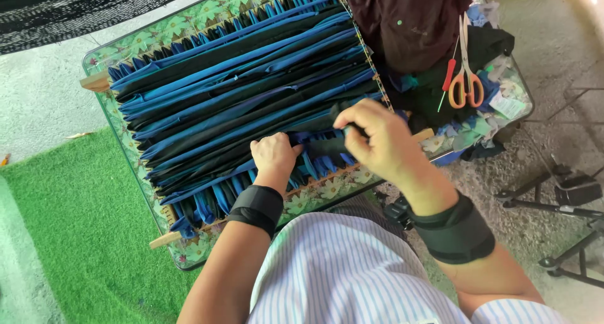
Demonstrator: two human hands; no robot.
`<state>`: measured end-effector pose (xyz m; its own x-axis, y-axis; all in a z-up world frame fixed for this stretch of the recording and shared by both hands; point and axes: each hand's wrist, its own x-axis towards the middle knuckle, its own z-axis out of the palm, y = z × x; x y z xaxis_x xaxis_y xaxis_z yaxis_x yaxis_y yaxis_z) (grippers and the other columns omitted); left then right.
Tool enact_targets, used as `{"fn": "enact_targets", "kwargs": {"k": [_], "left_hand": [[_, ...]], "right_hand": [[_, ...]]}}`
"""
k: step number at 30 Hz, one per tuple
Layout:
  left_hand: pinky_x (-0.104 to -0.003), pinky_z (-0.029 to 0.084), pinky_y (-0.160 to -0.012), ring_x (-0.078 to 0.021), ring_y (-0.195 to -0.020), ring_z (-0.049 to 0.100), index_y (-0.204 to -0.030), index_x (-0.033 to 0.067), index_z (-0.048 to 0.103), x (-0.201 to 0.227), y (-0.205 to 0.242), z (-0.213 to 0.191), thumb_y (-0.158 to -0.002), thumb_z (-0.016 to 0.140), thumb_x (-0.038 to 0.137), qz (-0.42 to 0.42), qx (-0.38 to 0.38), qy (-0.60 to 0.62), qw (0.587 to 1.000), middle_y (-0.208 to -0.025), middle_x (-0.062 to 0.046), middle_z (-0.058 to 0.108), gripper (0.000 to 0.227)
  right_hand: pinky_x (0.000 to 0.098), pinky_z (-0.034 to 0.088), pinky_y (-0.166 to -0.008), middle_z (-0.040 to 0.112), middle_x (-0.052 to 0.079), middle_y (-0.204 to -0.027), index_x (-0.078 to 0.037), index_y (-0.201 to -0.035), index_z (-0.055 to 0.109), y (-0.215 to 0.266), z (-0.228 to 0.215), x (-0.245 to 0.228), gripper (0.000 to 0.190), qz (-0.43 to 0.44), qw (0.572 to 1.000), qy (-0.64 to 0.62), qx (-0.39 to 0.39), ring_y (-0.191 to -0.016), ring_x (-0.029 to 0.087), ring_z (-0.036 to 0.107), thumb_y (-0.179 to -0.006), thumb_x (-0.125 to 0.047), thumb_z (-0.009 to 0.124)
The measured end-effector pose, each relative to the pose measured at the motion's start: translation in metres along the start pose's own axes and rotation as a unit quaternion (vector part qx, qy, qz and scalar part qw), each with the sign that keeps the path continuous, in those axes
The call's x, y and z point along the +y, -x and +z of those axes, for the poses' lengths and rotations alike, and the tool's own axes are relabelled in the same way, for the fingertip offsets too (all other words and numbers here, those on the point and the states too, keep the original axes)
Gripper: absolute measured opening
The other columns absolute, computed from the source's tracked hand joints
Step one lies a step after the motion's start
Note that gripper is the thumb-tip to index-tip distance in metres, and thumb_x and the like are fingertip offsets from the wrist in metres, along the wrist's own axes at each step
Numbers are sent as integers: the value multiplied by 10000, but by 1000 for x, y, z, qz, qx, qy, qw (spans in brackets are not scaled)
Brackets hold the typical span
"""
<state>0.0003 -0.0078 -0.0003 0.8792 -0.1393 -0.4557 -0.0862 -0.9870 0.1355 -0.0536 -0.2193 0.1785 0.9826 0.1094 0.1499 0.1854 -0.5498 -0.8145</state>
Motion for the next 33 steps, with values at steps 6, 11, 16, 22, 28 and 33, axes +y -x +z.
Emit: {"fn": "enact_targets", "kwargs": {"k": [6,11,16,22,28,33], "left_hand": [[-493,451,-901,-305,-970,690,-939,170,766,-2,-1,5,-837,751,334,-47,12,72,996,-917,-86,750,194],[-370,517,-820,-203,-905,690,-1057,72,727,-50,-11,47,-828,772,238,-53,-86,382,919,-930,-61,741,286],[-287,531,-782,-143,-872,660,-1157,15,695,-62,4,59,-837,727,81,39,-99,558,823,-940,-70,724,329],[-361,561,-796,-269,-953,724,-1160,90,621,-31,50,-17,-795,716,77,78,38,378,922,-994,-96,749,378],[-458,530,-911,-318,-1159,634,-1117,220,750,-117,93,-31,-815,641,217,11,24,128,991,-1088,-114,729,321],[-452,516,-930,-299,-1134,648,-1187,289,742,-227,144,-41,-916,558,335,-230,-8,71,971,-1206,-58,650,331]], "right_hand": [[336,542,-761,687,102,-940,-26,-1054,639,-12,81,53,177,22,986,-116,-117,-856,246,685,-877,-20,637],[351,559,-686,718,98,-864,-24,-1020,657,-13,141,110,173,220,942,-136,-214,-737,245,706,-852,-50,627],[359,568,-711,744,104,-848,-9,-967,715,-10,162,146,196,160,945,-143,-246,-755,218,721,-788,-87,700],[404,544,-730,731,128,-820,-19,-911,708,-13,151,122,266,166,950,-54,-259,-784,285,715,-786,-236,799],[504,448,-817,723,75,-968,-106,-908,747,-15,144,105,271,154,959,100,-214,-989,321,661,-767,-335,775],[480,473,-897,710,100,-1026,-120,-959,744,-12,155,130,279,102,966,86,-222,-1051,346,630,-768,-321,778]]}}
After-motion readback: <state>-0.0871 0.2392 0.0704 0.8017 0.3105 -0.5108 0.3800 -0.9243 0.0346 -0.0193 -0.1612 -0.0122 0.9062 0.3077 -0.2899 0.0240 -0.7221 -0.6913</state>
